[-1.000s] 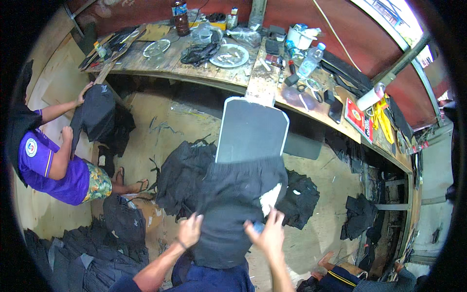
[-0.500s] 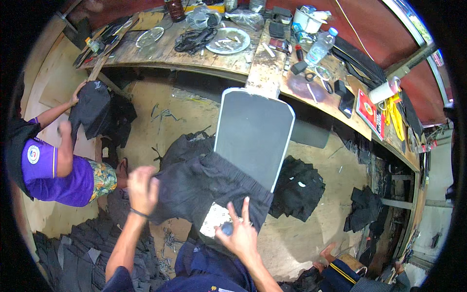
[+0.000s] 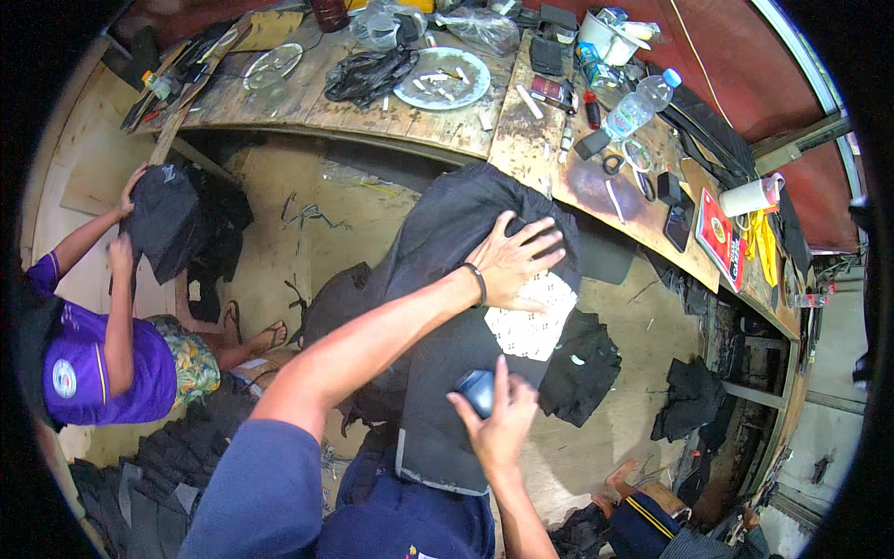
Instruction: The person repeatedly smooths black fabric pieces on a flat board using a small handheld tool. They flip and reposition the fabric multiple times while another person works nearby.
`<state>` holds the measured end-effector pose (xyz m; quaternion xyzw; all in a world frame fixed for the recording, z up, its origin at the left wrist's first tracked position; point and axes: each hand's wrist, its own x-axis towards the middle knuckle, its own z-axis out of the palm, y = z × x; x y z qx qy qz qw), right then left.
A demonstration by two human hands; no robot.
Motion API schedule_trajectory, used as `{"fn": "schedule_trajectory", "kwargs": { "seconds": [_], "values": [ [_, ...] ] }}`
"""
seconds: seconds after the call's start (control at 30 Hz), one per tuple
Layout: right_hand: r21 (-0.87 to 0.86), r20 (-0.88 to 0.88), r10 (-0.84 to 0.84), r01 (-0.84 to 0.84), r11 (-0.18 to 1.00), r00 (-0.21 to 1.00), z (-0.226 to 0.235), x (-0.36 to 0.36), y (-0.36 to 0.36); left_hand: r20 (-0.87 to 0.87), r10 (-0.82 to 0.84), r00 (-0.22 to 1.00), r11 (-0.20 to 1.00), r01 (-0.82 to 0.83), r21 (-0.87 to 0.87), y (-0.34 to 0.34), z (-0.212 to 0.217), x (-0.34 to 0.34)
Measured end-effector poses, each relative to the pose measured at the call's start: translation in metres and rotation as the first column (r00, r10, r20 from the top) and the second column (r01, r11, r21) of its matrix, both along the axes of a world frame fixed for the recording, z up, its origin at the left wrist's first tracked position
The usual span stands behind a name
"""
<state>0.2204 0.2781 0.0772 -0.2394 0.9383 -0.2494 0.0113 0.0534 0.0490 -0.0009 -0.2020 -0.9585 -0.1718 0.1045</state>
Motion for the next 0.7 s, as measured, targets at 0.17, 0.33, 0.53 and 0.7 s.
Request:
{"fn": "schedule_trajectory", "kwargs": {
  "seconds": [0.17,0.33,0.53,0.7],
  "values": [
    [-0.236,0.026,0.13,-0.12,0.964,0.991,-0.021,-0.036,-0.035,-0.333,-0.15,0.931,0.987,0.162,0.009,-0.005,-0.001,-0.04],
    [-0.193,-0.048,0.085,-0.093,0.977,0.995,-0.036,-0.082,-0.089,0.073,-0.23,0.97,0.962,0.238,-0.135,-0.011,0.007,-0.074],
    [-0.172,0.118,0.294,-0.272,0.947,0.948,-0.028,-0.054,-0.097,0.228,-0.239,0.944,0.942,0.283,-0.181,-0.007,0.002,-0.079],
    [-0.069,0.287,0.129,-0.114,0.991,0.949,-0.022,-0.061,-0.076,0.151,-0.193,0.97,0.951,0.223,-0.214,-0.004,0.003,-0.077]
  ]
}}
